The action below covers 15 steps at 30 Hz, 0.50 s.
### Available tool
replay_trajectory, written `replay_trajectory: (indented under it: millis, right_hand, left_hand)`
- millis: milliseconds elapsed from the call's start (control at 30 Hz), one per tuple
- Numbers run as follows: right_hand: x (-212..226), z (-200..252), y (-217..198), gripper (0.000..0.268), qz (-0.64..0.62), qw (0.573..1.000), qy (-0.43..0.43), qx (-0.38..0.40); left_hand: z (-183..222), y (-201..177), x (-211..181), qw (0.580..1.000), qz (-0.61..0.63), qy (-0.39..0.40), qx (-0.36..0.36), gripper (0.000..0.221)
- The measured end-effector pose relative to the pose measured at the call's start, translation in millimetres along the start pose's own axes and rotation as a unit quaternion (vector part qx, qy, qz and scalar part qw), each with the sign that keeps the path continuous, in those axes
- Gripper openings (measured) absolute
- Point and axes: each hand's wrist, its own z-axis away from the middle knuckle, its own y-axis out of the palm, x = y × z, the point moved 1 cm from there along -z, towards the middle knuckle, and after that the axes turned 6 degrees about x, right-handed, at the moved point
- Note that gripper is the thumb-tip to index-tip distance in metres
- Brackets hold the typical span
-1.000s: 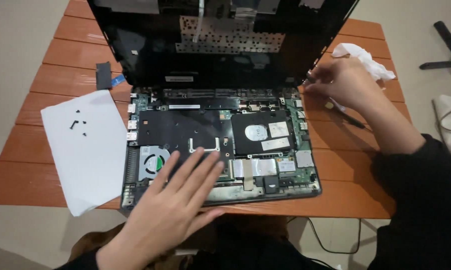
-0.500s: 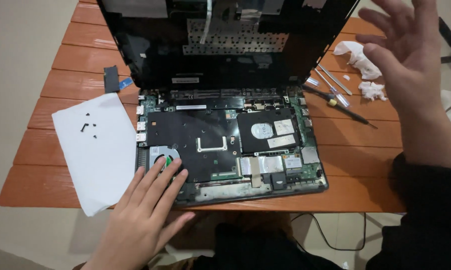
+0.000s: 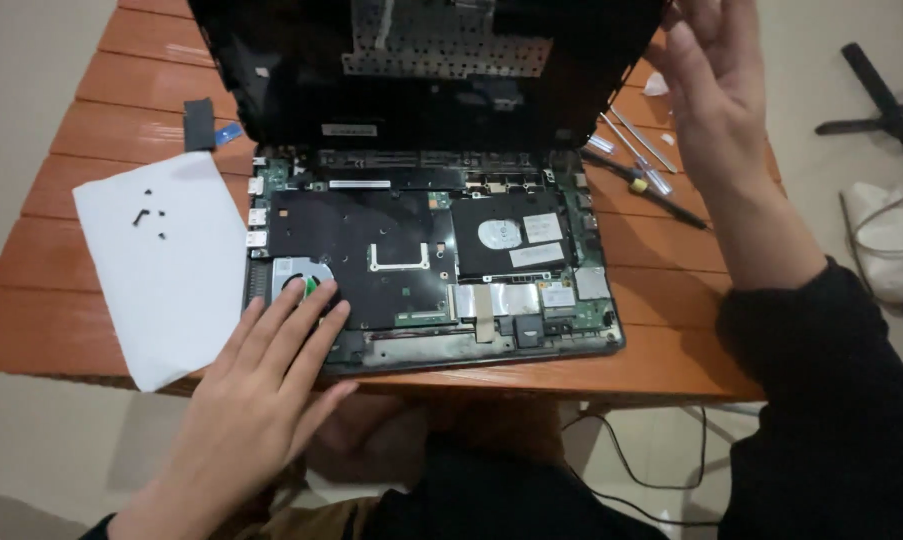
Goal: Connecting internal ribbon cables and reassembling the chassis of a laptop during a repair.
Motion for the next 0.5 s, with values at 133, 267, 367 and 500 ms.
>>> replay_trajectory:
  millis: [133,267,367,500]
  right_hand:
    - [9.0,5.2,-0.4,0.042,0.014,0.999,0.041,-0.003]
    - [8.7,9.2,-0.5,0.05,0.011,1.0,-0.003,0.024]
    - [36.0,9.3,2.3,0.055,0.206,0.977,0.023,-0.047]
    - [62.9,14.8,1.3,0.015,0.263,0.951,0.103,0.126]
  left_hand:
    - [1.4,-3.2,0.5,1.0,-0.003,-0.003,-0.001,0.072]
    - [5.8,-4.3,2.0,1.0,0.015,-0.004,-0.016,0.071]
    - [12.4,-6.5,6.8,1.0,0.031,-0.002,-0.007,0.07]
    - [22.7,-8.5,15.9,0.999,0.033,-0.004,-0.014,0.074]
